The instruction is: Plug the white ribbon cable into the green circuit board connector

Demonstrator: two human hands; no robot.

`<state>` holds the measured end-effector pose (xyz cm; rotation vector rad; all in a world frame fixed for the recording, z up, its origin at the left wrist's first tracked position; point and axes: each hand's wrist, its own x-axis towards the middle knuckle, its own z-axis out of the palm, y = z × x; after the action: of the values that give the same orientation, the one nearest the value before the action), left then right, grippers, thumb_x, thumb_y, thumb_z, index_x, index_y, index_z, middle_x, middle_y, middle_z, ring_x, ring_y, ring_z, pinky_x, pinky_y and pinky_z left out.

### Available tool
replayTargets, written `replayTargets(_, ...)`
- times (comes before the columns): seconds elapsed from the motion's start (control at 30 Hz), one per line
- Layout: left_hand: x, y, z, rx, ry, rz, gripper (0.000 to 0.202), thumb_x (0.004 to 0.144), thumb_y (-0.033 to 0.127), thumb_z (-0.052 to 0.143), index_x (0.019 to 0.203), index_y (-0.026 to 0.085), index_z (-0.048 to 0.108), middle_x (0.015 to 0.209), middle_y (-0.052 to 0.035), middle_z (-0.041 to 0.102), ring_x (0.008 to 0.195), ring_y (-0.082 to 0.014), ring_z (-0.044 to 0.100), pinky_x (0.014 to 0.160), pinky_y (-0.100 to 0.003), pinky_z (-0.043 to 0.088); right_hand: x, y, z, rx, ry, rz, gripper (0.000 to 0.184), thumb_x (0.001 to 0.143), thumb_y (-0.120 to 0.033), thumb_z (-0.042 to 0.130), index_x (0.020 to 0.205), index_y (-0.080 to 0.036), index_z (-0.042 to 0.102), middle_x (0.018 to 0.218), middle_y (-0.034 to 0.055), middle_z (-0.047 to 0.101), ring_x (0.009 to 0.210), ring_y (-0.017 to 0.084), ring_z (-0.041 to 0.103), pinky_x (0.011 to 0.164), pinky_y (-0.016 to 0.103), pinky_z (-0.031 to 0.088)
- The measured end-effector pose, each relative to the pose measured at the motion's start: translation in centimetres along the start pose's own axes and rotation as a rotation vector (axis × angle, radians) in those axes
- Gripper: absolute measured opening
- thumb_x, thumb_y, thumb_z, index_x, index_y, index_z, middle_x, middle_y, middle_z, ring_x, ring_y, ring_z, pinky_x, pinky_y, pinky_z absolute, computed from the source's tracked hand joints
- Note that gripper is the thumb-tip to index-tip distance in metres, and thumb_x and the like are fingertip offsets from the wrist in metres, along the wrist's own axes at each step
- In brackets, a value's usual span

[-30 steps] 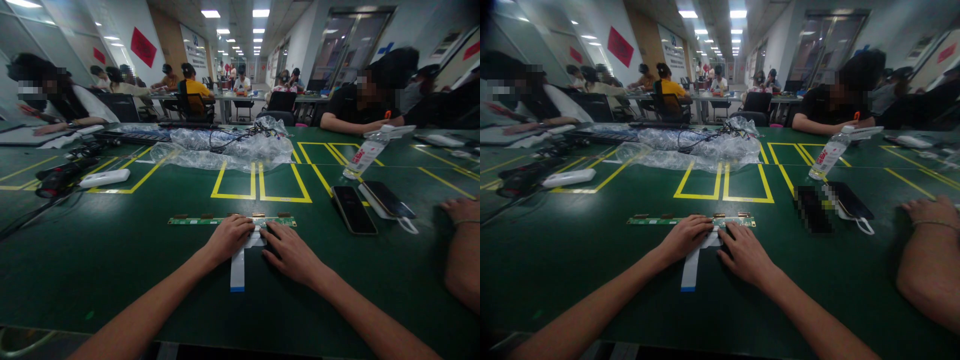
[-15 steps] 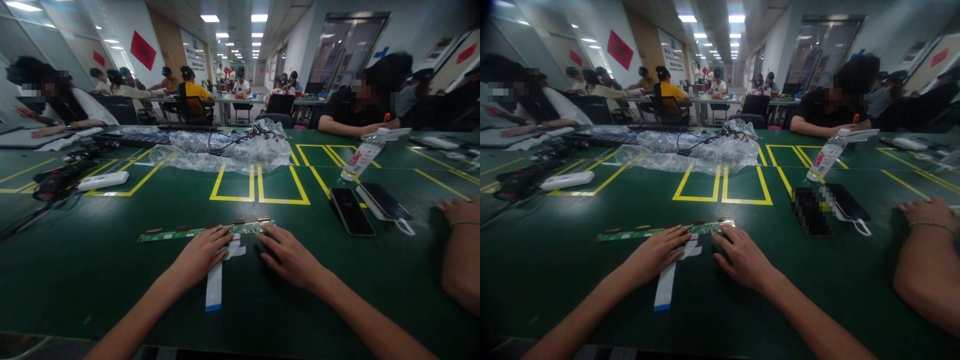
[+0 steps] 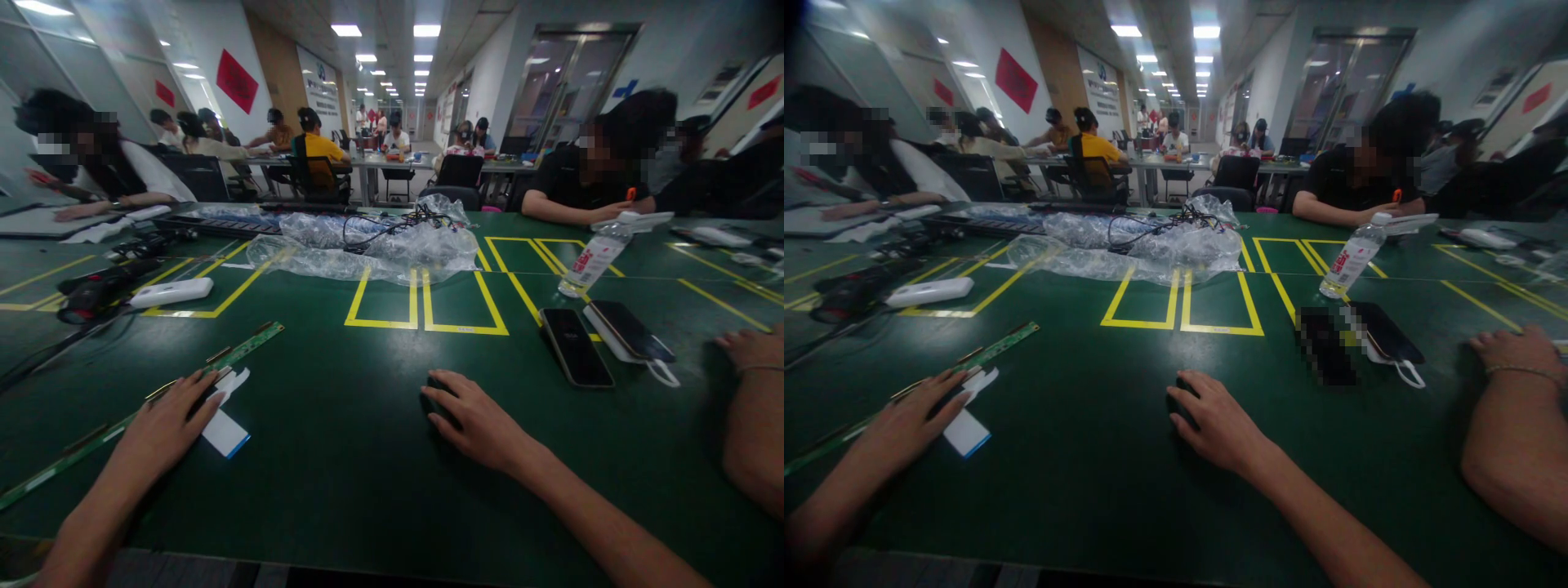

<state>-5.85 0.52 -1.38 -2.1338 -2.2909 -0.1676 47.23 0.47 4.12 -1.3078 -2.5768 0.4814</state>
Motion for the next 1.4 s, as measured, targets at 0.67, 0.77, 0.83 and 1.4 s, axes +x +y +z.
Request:
replayTargets(0.67, -0.2, 17.5, -0.7, 0.024, -0.045, 0.428, 0.051, 0.101, 0.044, 0.034, 0.151, 0.033, 0.036, 0.158, -0.0117, 0.036, 0.146, -0.0349, 0.03, 0.111, -0.059, 0.035, 0.2, -0.2, 0.2, -0.006, 0.006, 0.018, 0.047, 0.099, -0.042, 0.047, 0.142, -0.025, 0.052, 0.153, 0.0097, 0.043, 0.141, 0.027, 0.037, 0.113, 0.05, 0.035)
replayTargets(0.77, 0.1, 23.7, -0.6, -0.044, -0.042, 0.632, 0.051, 0.1, 0.04, 0.04, 0.15, 0.035, 0.036, 0.158, -0.0118, 0.035, 0.147, -0.0333, 0.029, 0.113, -0.059, 0.034, 0.4, -0.2, 0.6, -0.024, 0.029, 0.023, 0.05, 0.098, -0.042, 0.047, 0.146, -0.025, 0.047, 0.153, 0.0103, 0.043, 0.141, 0.027, 0.038, 0.114, 0.05, 0.035)
replayTargets(0.83, 0.4, 26.7, -0.6, -0.091, -0.034, 0.723, 0.05, 0.1, 0.039, 0.042, 0.15, 0.034, 0.037, 0.158, -0.0128, 0.035, 0.147, -0.033, 0.029, 0.113, -0.06, 0.032, 0.5, -0.1, 0.8, -0.05, 0.049, 0.039, 0.053, 0.098, -0.042, 0.047, 0.148, -0.024, 0.044, 0.153, 0.0114, 0.043, 0.141, 0.028, 0.037, 0.114, 0.051, 0.034)
replayTargets(1.4, 1.3, 29.9, -0.4, -0.224, -0.029, 0.792, 0.049, 0.1, 0.044, 0.04, 0.143, 0.024, 0.048, 0.152, -0.0106, 0.046, 0.144, -0.028, 0.037, 0.116, -0.053, 0.033, 0.7, -0.2, 1.5, -0.176, 0.033, 0.141, 0.061, 0.098, -0.047, 0.043, 0.149, -0.015, 0.041, 0.155, 0.0169, 0.038, 0.146, 0.03, 0.03, 0.118, 0.054, 0.024)
